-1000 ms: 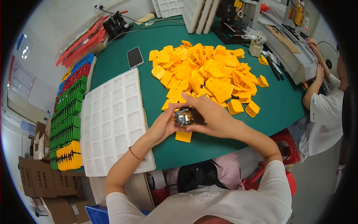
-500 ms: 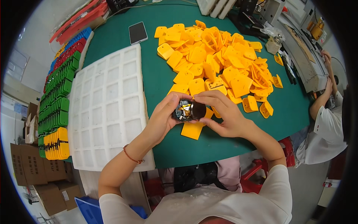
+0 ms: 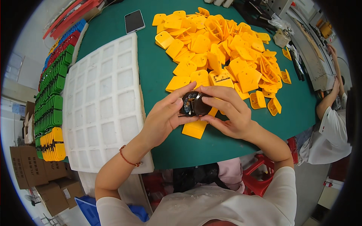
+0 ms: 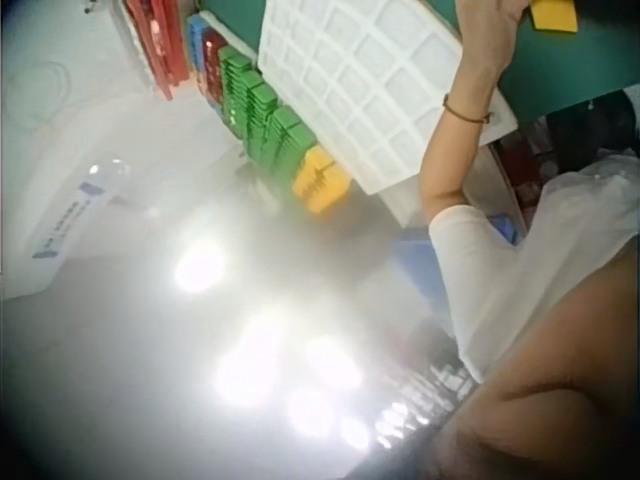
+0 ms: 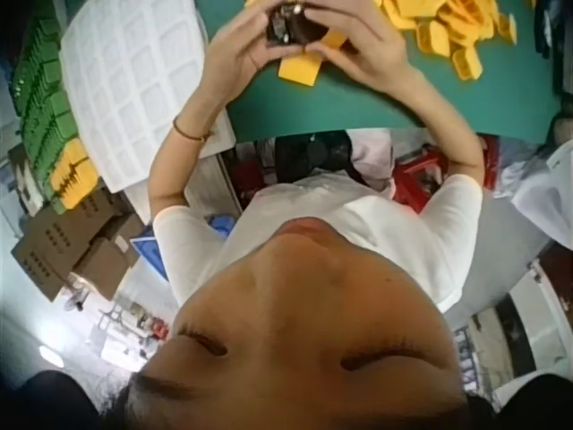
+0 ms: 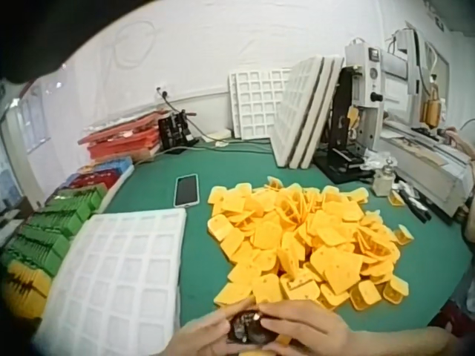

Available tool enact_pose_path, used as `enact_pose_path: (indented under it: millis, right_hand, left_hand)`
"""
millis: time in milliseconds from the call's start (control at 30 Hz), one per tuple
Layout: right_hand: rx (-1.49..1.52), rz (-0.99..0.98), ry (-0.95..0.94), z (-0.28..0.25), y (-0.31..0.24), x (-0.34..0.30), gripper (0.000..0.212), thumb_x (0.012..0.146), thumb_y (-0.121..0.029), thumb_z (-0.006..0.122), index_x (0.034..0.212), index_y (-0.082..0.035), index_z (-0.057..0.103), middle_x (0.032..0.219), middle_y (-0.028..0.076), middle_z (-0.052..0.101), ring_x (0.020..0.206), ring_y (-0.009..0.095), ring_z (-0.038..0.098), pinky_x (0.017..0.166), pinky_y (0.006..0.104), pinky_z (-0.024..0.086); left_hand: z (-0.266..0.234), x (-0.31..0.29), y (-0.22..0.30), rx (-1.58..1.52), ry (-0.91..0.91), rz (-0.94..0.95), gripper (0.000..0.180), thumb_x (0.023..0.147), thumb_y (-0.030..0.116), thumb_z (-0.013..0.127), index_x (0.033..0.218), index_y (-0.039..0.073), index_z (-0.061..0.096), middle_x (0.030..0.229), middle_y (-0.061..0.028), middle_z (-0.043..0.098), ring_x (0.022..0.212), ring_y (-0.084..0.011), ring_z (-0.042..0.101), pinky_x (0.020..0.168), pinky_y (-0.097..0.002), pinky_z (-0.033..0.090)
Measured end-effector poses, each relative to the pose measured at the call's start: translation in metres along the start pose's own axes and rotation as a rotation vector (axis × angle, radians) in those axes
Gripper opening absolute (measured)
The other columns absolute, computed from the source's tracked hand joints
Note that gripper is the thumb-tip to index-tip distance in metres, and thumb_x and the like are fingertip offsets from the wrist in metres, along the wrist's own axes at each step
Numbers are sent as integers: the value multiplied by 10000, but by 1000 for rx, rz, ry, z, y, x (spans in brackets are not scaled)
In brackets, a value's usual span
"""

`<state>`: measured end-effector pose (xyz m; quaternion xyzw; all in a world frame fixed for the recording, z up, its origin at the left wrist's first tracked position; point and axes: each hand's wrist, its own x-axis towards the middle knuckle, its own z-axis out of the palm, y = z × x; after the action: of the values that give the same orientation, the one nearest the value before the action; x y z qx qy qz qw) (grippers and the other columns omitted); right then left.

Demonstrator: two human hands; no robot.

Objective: Manually assemble electronic circuit boards into yellow plastic housings and organize them in a foam tray.

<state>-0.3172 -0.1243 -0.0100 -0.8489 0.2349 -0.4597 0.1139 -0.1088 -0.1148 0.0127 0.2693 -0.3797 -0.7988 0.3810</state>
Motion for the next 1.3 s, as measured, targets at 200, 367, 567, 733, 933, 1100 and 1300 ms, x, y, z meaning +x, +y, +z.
enact_pose_path:
  millis: [200, 367, 567, 733, 933, 1100, 1300]
  right_hand:
    - [-32, -55, 5, 2, -5, 0, 408, 648, -53, 740, 1020, 26, 592, 1128, 173, 567, 989, 327, 574, 810, 372, 489]
    - [-50, -59, 7, 2, -7, 0, 395, 649, -52, 737, 1014, 29, 609, 1111, 165, 580, 987, 325, 576, 808, 368, 496]
    - [-49, -67, 26, 2, -7, 0, 391, 653, -52, 735, 1017, 26, 616, 1114, 157, 581, 974, 316, 581, 795, 362, 500]
    - [-45, -70, 19, 1, -8, 1, 383, 658, -39, 731, 1017, 29, 617, 1120, 158, 579, 960, 315, 586, 784, 360, 506]
    - [-50, -82, 22, 1, -10, -1, 380, 658, -34, 731, 1014, 37, 616, 1121, 168, 577, 955, 315, 589, 782, 354, 509]
    - [-59, -79, 13, 2, -8, -4, 429, 638, -28, 740, 1044, 20, 610, 1130, 178, 572, 979, 320, 583, 802, 362, 498]
    - [-88, -92, -5, 2, -7, -4, 477, 613, -29, 751, 1066, 0, 607, 1143, 182, 567, 1005, 326, 575, 829, 368, 486]
  left_hand:
    - [0, -1, -2, 40, -98, 30, 493, 961, 154, 334, 1408, 14, 181, 1438, -127, 250, 1275, -238, 352, 1014, -363, 368]
    - [1, -1, -4, 67, -127, 23, 504, 964, 145, 336, 1415, 15, 152, 1461, -124, 207, 1298, -226, 317, 1020, -344, 352]
    - [1, -1, -7, 165, -152, 65, 509, 971, 171, 351, 1417, 25, 155, 1461, -119, 212, 1300, -216, 307, 1011, -326, 356]
    - [2, -4, -7, 216, -129, 72, 492, 969, 160, 377, 1414, 49, 199, 1455, -89, 242, 1287, -204, 321, 997, -308, 366]
    - [3, -5, -9, 306, -130, 106, 488, 967, 158, 386, 1408, 41, 215, 1444, -102, 269, 1281, -195, 328, 991, -290, 365]
    - [4, -6, -7, 359, -136, 136, 486, 967, 152, 383, 1408, 36, 214, 1443, -111, 272, 1283, -198, 328, 986, -284, 365]
    - [3, -6, -9, 398, -136, 161, 479, 967, 131, 372, 1405, 25, 211, 1442, -123, 275, 1285, -200, 332, 999, -273, 338]
